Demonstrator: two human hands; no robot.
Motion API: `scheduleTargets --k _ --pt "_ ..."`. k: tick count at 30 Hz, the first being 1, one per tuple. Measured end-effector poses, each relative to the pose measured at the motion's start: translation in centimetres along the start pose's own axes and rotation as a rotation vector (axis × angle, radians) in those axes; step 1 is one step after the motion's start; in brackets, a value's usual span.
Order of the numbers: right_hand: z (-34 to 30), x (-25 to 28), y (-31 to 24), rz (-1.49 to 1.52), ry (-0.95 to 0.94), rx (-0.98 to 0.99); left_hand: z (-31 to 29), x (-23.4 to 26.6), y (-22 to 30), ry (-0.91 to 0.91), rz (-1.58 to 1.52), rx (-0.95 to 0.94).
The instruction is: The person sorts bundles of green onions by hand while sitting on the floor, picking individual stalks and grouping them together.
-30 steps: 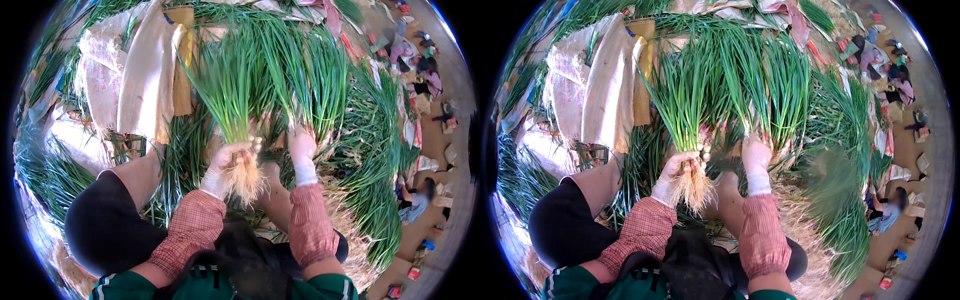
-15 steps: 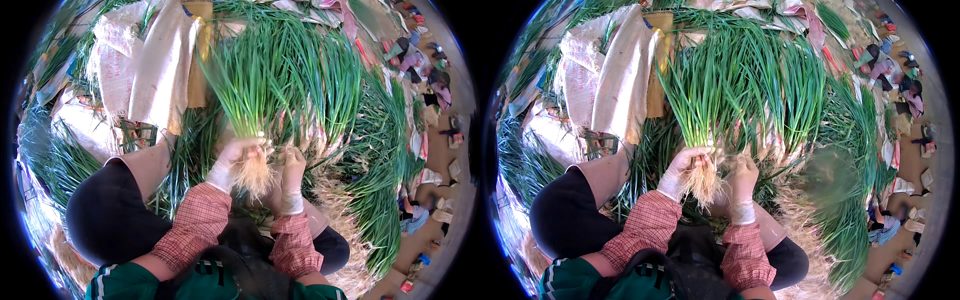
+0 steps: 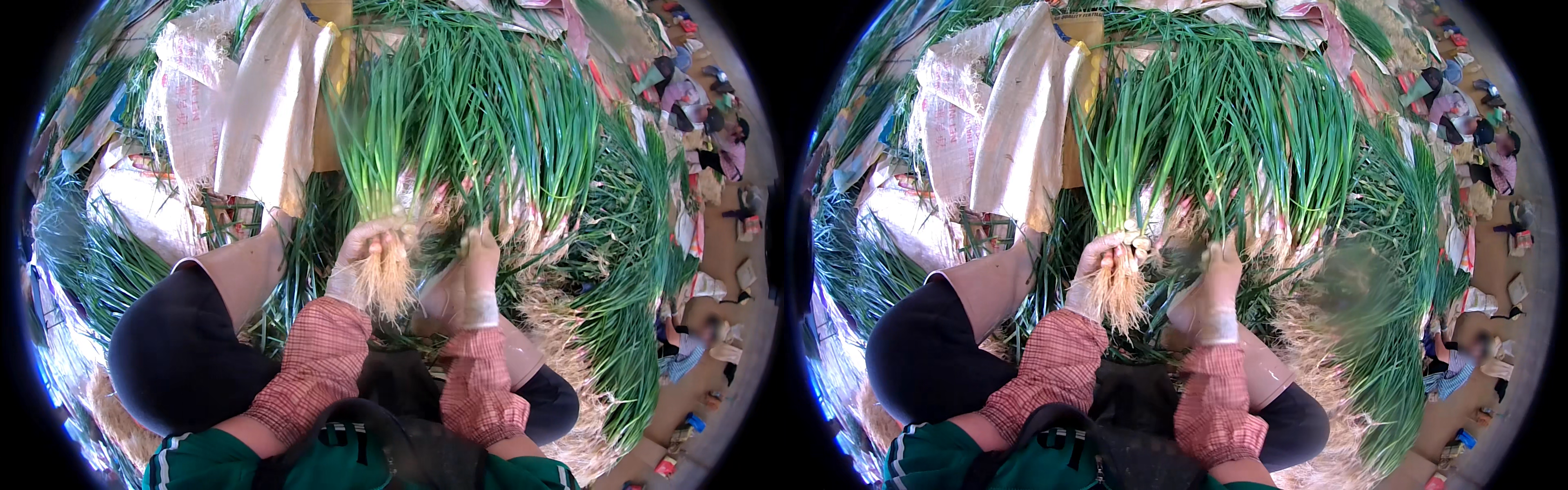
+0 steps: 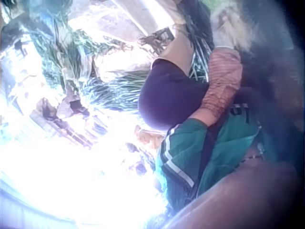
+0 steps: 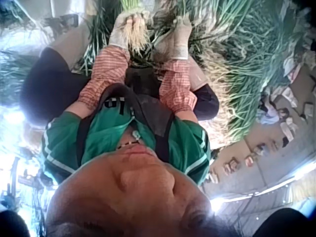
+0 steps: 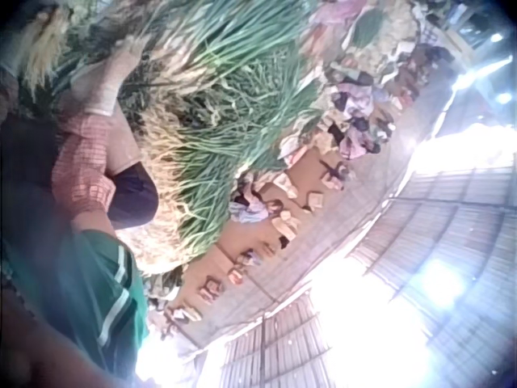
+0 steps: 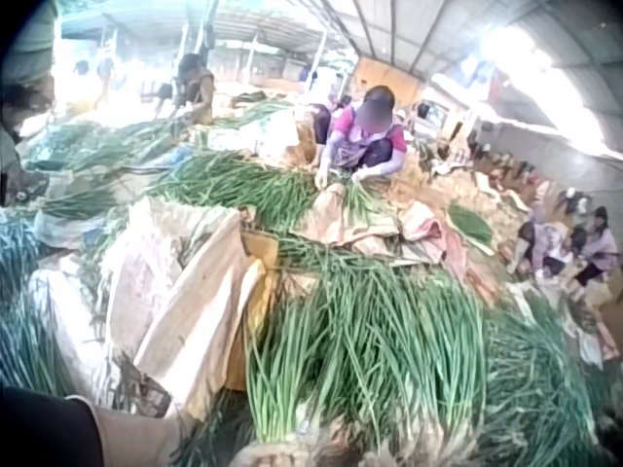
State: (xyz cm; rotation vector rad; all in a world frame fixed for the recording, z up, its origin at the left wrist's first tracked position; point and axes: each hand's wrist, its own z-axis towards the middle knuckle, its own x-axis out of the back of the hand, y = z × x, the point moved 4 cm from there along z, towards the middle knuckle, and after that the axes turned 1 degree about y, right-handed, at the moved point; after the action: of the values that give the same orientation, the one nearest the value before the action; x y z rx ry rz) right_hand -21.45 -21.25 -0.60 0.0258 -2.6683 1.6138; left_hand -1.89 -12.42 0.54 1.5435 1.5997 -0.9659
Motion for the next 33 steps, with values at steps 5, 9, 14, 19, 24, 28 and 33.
scheduleTargets --k 5,9,14,19,24,28,33 --pt "-6.4 2.0 -0.3 -1.477 -0.253 0.160 -0.2 -0.2 1.0 -0.066 0.097 -0.003" --pt "-4.9 -6.8 -2.6 -1.019 -0.225 0.316 0.0 0.4 1.6 -0.140 0.083 0.048" --pt "5.4 -7.7 9.7 -0.643 -0.193 -0.024 1.9 1.2 0.5 -0.106 0.135 0.086" --pt "-0.7 -7.2 6.2 -0.438 -0.547 0.034 0.8 1.8 3.2 -0.044 0.268 0.018" --pt "-1.7 -6.8 2.2 -0.795 -0.291 0.246 0.0 1.1 1.1 0.037 0.219 0.072" --pt "-0.5 -7.7 2.6 -0.278 -0.189 0.021 1.6 2.8 0.5 -0.025 0.325 0.077" --pt "-1.2 -8.0 3.5 -0.390 -0.237 0.150 0.9 1.7 0.1 0.001 0.197 0.041"
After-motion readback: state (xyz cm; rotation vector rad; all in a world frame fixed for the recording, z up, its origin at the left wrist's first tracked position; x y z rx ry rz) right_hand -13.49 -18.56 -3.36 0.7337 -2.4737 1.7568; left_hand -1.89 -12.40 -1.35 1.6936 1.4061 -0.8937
